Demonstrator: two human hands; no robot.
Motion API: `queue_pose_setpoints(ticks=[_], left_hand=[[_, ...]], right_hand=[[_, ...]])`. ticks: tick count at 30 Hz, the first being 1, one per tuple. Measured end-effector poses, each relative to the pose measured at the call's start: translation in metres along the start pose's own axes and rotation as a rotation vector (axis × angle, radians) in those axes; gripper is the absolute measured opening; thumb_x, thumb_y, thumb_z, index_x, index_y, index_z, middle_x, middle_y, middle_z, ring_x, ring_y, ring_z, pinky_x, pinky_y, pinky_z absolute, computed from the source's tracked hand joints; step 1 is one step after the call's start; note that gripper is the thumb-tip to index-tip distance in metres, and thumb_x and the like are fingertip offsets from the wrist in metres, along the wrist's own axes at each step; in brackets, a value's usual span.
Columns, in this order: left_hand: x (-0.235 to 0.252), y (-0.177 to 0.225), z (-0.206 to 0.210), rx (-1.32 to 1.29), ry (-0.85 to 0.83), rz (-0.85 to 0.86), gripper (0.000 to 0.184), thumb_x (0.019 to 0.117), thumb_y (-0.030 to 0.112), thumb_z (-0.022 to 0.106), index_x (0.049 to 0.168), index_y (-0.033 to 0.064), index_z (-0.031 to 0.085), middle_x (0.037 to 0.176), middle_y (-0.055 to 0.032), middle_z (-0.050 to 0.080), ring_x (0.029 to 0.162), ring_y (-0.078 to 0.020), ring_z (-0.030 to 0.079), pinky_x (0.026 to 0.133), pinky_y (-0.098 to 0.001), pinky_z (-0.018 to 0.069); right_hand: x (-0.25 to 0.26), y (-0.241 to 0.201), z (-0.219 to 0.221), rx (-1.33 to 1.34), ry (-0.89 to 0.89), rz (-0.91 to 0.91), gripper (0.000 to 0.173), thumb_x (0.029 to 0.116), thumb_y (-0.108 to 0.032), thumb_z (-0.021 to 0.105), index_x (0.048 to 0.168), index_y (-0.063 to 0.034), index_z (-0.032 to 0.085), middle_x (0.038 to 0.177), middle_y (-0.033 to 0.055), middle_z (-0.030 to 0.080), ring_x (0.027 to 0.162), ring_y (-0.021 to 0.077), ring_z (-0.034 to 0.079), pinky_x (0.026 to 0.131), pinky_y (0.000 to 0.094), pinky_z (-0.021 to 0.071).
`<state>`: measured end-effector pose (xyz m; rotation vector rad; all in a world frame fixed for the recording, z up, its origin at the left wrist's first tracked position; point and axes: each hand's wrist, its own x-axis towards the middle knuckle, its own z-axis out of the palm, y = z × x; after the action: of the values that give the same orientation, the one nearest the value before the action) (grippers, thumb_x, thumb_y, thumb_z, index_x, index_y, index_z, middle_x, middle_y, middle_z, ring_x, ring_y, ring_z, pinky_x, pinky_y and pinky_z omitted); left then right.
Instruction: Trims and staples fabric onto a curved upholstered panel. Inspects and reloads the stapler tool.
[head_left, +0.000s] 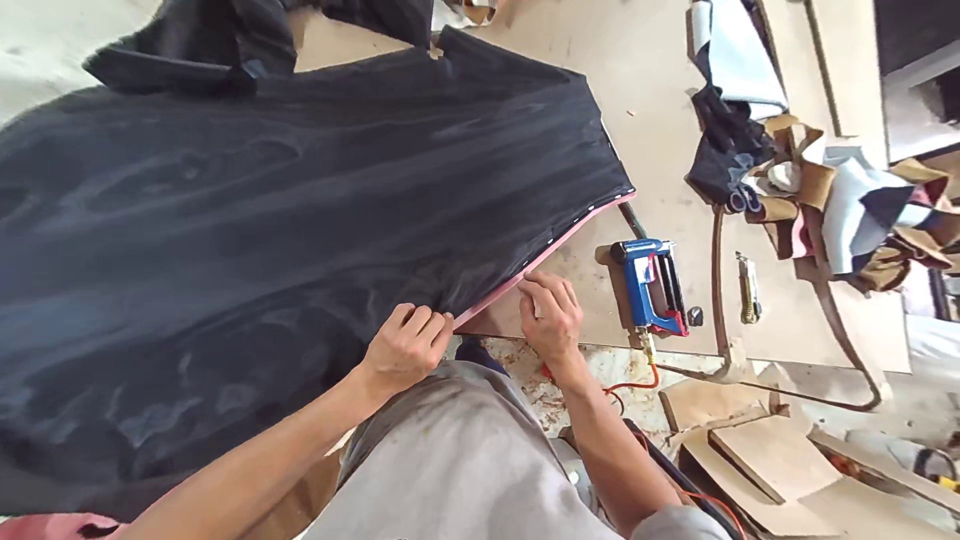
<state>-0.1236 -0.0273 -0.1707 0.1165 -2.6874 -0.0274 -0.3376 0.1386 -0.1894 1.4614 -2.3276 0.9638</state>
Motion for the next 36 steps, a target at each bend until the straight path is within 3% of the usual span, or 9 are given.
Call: queue_pose_setpoints(ticks=[3,6,8,16,23,27,31,34,36], left_hand=[[-0.001,-0.001,0.001,-0.011,-0.021,0.033,0.02,0.1007,0.001,0.052,0.105,0.0002,0.071,0.083,-0.0122,0.068,0.079,-0.0297,0.066,0.075,-0.0443,0.0529],[-0.002,-0.002,0.001,-0.016,-0.046,0.05,0.021,0.1017,0.002,0.05,0.105,-0.0001,0.071,0.085,-0.0127,0.069,0.08,-0.0298,0.067,0.076,-0.0443,0.0531],[-0.002,-0.004,-0.001,-0.025,-0.071,0.07,0.021,0.102,0.002,0.05,0.106,0.0002,0.071,0.086,-0.0122,0.069,0.082,-0.0293,0.067,0.078,-0.0438,0.0532],[-0.001,-0.01,-0.002,-0.089,-0.094,0.143,0.022,0.1013,0.0,0.049,0.103,0.0,0.071,0.092,-0.0121,0.071,0.085,-0.0281,0.067,0.08,-0.0422,0.0539],[0.006,-0.015,-0.004,-0.146,-0.164,0.166,0.022,0.102,0.0,0.048,0.102,-0.001,0.069,0.091,-0.0131,0.068,0.083,-0.0292,0.066,0.076,-0.0421,0.053],[0.006,-0.016,-0.007,-0.18,-0.196,0.165,0.022,0.102,-0.001,0.047,0.103,-0.0025,0.069,0.09,-0.015,0.067,0.081,-0.0309,0.065,0.073,-0.0421,0.0529],[0.003,-0.017,-0.009,-0.212,-0.21,0.134,0.02,0.1024,0.001,0.049,0.098,-0.0022,0.069,0.088,-0.0151,0.067,0.08,-0.0307,0.066,0.071,-0.0418,0.0529],[0.001,-0.016,-0.014,-0.267,-0.194,-0.025,0.027,0.104,0.018,0.05,0.096,0.0049,0.072,0.086,-0.0118,0.069,0.081,-0.0294,0.067,0.077,-0.0445,0.053],[0.009,-0.011,-0.021,-0.285,-0.105,-0.147,0.029,0.1046,0.026,0.051,0.104,0.0084,0.074,0.094,-0.011,0.072,0.089,-0.0285,0.068,0.084,-0.0442,0.053]], right_hand=[[0.004,-0.01,0.009,0.016,-0.071,-0.075,0.024,0.0981,-0.013,0.059,0.113,-0.0137,0.078,0.126,0.0087,0.073,0.122,0.027,0.066,0.101,0.043,0.0555],[0.002,-0.016,0.015,0.013,-0.233,-0.191,0.036,0.1014,-0.018,0.051,0.131,-0.0162,0.071,0.143,0.0054,0.065,0.138,0.0271,0.055,0.116,0.0491,0.0436],[-0.007,-0.016,0.02,0.004,-0.304,-0.24,0.037,0.1028,-0.02,0.05,0.134,-0.0185,0.069,0.146,0.0024,0.062,0.142,0.025,0.052,0.12,0.0519,0.0371],[-0.032,-0.024,0.023,0.019,-0.268,-0.221,0.036,0.1003,-0.019,0.054,0.132,-0.0146,0.07,0.143,0.004,0.064,0.14,0.0245,0.054,0.119,0.0493,0.0384],[-0.013,-0.02,-0.002,0.034,-0.133,-0.075,0.031,0.0978,-0.015,0.055,0.121,-0.0093,0.075,0.13,0.011,0.071,0.126,0.0288,0.064,0.105,0.0454,0.0535],[0.001,-0.022,0.001,0.003,-0.247,-0.106,0.04,0.101,-0.021,0.05,0.135,-0.011,0.068,0.144,0.0114,0.062,0.139,0.0305,0.055,0.116,0.0513,0.0436],[-0.018,-0.029,0.019,-0.032,-0.395,-0.178,0.043,0.1041,-0.025,0.047,0.142,-0.0148,0.063,0.152,0.0046,0.057,0.145,0.0266,0.047,0.122,0.0534,0.0334],[-0.031,-0.032,0.023,-0.033,-0.382,-0.164,0.042,0.1036,-0.025,0.05,0.143,-0.0156,0.063,0.151,0.0052,0.058,0.146,0.0277,0.047,0.122,0.0545,0.0336],[-0.034,-0.034,0.024,-0.024,-0.364,-0.149,0.043,0.103,-0.025,0.053,0.144,-0.0156,0.062,0.152,0.0059,0.057,0.146,0.0286,0.047,0.121,0.0565,0.0337]])
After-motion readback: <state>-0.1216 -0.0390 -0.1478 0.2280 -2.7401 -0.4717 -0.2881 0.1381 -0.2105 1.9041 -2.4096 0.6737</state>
